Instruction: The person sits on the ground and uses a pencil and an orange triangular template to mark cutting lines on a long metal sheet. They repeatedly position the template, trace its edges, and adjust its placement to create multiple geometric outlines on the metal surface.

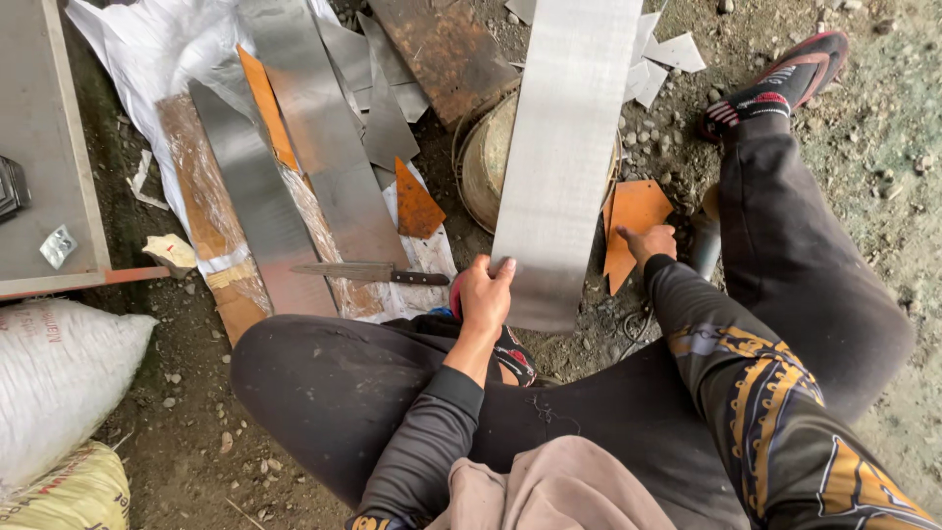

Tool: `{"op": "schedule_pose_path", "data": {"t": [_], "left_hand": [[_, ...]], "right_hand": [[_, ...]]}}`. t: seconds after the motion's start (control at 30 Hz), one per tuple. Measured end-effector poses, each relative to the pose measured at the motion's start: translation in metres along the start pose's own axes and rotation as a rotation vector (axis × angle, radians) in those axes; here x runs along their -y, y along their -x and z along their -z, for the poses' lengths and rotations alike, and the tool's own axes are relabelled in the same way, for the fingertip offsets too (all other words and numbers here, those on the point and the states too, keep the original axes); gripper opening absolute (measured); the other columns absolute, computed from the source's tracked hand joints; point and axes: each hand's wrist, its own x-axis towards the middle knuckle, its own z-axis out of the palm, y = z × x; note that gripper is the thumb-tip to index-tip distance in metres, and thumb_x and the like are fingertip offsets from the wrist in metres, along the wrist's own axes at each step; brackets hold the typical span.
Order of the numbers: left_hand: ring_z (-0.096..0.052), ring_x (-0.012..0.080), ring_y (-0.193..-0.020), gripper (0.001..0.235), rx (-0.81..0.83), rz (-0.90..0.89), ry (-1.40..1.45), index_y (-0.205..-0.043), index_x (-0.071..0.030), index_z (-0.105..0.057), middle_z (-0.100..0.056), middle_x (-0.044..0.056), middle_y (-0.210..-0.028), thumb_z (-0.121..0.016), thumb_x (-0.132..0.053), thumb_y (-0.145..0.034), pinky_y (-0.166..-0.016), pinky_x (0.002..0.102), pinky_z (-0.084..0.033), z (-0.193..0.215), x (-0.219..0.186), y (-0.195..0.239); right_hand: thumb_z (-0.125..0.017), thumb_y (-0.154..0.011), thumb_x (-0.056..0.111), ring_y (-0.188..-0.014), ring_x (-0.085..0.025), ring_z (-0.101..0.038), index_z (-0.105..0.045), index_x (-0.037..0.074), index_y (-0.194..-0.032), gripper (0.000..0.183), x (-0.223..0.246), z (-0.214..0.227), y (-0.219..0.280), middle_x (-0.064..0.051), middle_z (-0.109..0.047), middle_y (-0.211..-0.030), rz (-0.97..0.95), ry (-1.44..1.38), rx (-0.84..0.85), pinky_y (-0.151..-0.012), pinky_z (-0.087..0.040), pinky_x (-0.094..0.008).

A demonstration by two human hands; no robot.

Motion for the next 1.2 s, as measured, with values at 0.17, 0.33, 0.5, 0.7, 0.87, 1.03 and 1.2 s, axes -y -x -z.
{"op": "schedule_pose_path", "data": {"t": [0.17, 0.33, 0.5, 0.7, 0.87, 1.03, 1.2], "left_hand": [[-0.061, 0.0237, -0.067, 0.036, -0.007, 0.039, 0.028, -0.099, 0.005, -0.063, -0.067, 0.015, -0.074, -0.074, -0.029, -0.092, -0.065, 0.040, -0.049, -0.006, 0.011, 0.004], [-0.065, 0.0257, -0.077, 0.033, 0.016, 0.061, 0.128, -0.101, 0.003, -0.068, -0.073, 0.016, -0.085, -0.072, -0.028, -0.092, -0.071, 0.040, -0.052, -0.005, 0.020, -0.006], [-0.070, 0.0391, -0.096, 0.034, -0.058, -0.120, -0.007, -0.106, 0.002, -0.068, -0.073, 0.023, -0.102, -0.073, -0.028, -0.089, -0.083, 0.047, -0.052, -0.012, 0.021, -0.020], [-0.067, 0.0429, -0.107, 0.040, -0.029, -0.007, -0.077, -0.112, 0.001, -0.065, -0.072, 0.025, -0.112, -0.073, -0.032, -0.091, -0.090, 0.050, -0.052, -0.026, 0.026, -0.032], [-0.067, 0.0431, -0.110, 0.044, -0.016, 0.020, -0.098, -0.122, -0.002, -0.061, -0.071, 0.025, -0.116, -0.070, -0.032, -0.091, -0.092, 0.051, -0.052, -0.032, 0.023, -0.035], [-0.064, 0.0441, -0.116, 0.055, -0.064, -0.034, -0.130, -0.130, 0.000, -0.055, -0.066, 0.026, -0.123, -0.074, -0.031, -0.089, -0.098, 0.050, -0.052, -0.027, 0.018, -0.032], [-0.046, 0.0444, -0.132, 0.062, -0.242, -0.171, -0.252, -0.140, -0.007, -0.051, -0.051, 0.022, -0.142, -0.072, -0.036, -0.089, -0.103, 0.060, -0.040, 0.001, -0.005, -0.025]], "right_hand": [[-0.085, -0.082, 0.052, -0.094, -0.037, -0.073, -0.058, -0.010, -0.118, 0.077, -0.001, -0.009, -0.001, -0.024, -0.072, -0.105, -0.042, -0.237, 0.099, -0.078, -0.057, -0.043], [-0.085, -0.085, 0.034, -0.083, -0.031, -0.073, -0.070, -0.003, -0.097, 0.041, -0.005, 0.002, -0.014, -0.016, -0.075, -0.092, 0.264, -0.373, -0.171, -0.072, -0.056, -0.044], [-0.083, -0.092, 0.026, -0.081, -0.035, -0.070, -0.069, -0.004, -0.094, 0.033, 0.023, 0.084, 0.013, -0.020, -0.073, -0.089, 0.602, -0.220, -0.580, -0.076, -0.056, -0.045], [-0.072, -0.102, 0.018, -0.060, -0.016, -0.053, -0.069, -0.001, -0.107, 0.020, 0.043, 0.206, 0.157, -0.003, -0.064, -0.082, 0.515, -0.849, -0.207, -0.052, -0.039, -0.034], [-0.070, -0.104, 0.023, -0.071, -0.010, -0.065, -0.071, -0.002, -0.112, 0.026, 0.079, 0.292, 0.249, -0.001, -0.072, -0.090, 0.654, -0.307, -0.188, -0.061, -0.052, -0.028], [-0.071, -0.105, 0.030, -0.066, -0.017, -0.056, -0.070, -0.006, -0.110, 0.036, 0.105, 0.314, 0.265, -0.011, -0.065, -0.084, 0.584, -0.047, -0.160, -0.057, -0.046, -0.035], [-0.069, -0.105, 0.033, -0.060, -0.012, -0.041, -0.073, -0.001, -0.111, 0.035, 0.112, 0.311, 0.272, -0.003, -0.057, -0.078, 0.541, -0.289, 0.162, -0.053, -0.035, -0.030]]}}
